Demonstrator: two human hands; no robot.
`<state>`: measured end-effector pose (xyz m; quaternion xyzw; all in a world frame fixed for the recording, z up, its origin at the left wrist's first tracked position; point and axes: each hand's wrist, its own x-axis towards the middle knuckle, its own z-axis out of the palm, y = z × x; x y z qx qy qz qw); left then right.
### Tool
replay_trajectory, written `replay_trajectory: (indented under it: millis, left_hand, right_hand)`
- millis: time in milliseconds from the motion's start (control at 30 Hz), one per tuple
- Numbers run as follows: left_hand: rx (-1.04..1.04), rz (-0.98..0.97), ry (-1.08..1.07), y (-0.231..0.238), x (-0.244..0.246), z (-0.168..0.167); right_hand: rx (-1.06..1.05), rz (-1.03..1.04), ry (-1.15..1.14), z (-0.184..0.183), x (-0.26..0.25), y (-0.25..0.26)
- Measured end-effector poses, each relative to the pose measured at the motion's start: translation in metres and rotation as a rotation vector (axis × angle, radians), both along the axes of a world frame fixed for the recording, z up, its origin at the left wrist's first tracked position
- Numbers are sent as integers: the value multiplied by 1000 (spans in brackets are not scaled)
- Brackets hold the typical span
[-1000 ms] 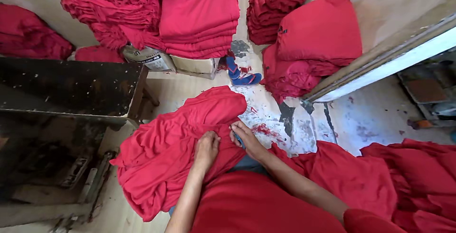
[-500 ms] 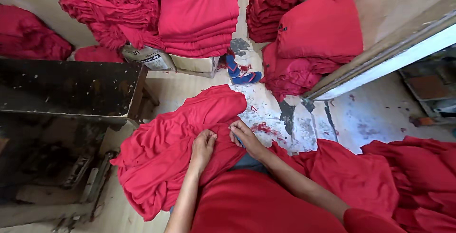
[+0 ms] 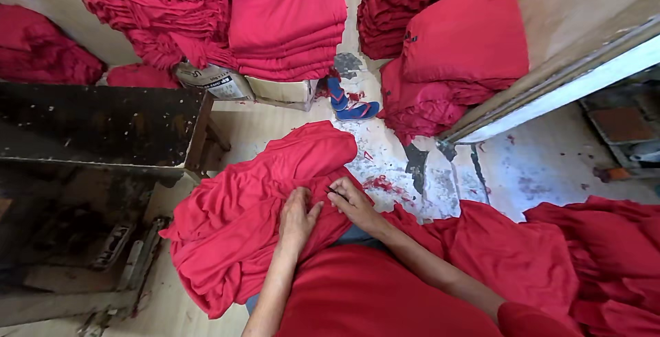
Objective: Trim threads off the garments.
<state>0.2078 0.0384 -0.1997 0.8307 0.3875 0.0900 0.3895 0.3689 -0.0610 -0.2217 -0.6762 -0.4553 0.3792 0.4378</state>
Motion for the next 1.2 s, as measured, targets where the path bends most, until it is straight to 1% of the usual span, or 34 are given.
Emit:
replay_trajectory:
  millis: [67, 100, 200, 333, 467, 567, 667, 767, 933, 1100, 1167, 1200]
  left_hand:
    - [122, -27, 19, -5, 4, -4]
    - [149, -21, 15, -5, 4, -6]
    - [160, 9, -10, -3, 0, -5]
    - [210, 68, -99, -7, -5, -5]
    - [163, 47, -160, -8, -17, 0]
    - [157, 39, -216, -13, -26, 0]
    - [141, 66, -272, -17, -30, -1]
    - [109, 91, -337, -17, -30, -1]
    - [90, 49, -386, -17, -32, -7]
    - [99, 15, -353, -15, -32, -8]
    - [78, 46, -322, -14, -32, -6]
    - [56, 80, -305, -14, -31, -4]
  right_hand:
    - [0, 4, 4, 0, 0, 0]
    - [-3, 11, 2, 0, 0, 1]
    - [-23, 25, -23, 0, 0, 1]
    - [-5, 33, -127, -1, -2, -1]
    - [26, 54, -294, 1, -8, -6]
    - [99, 56, -409, 0, -11, -9]
    - [190, 77, -507, -2, -13, -10]
    - [212, 105, -567, 0, -15, -7]
    - [243, 78, -595, 0, -20, -2]
    - [215, 63, -625, 0, -22, -2]
    - [170, 43, -588, -1, -22, -2]
    - [125, 23, -526, 0, -21, -2]
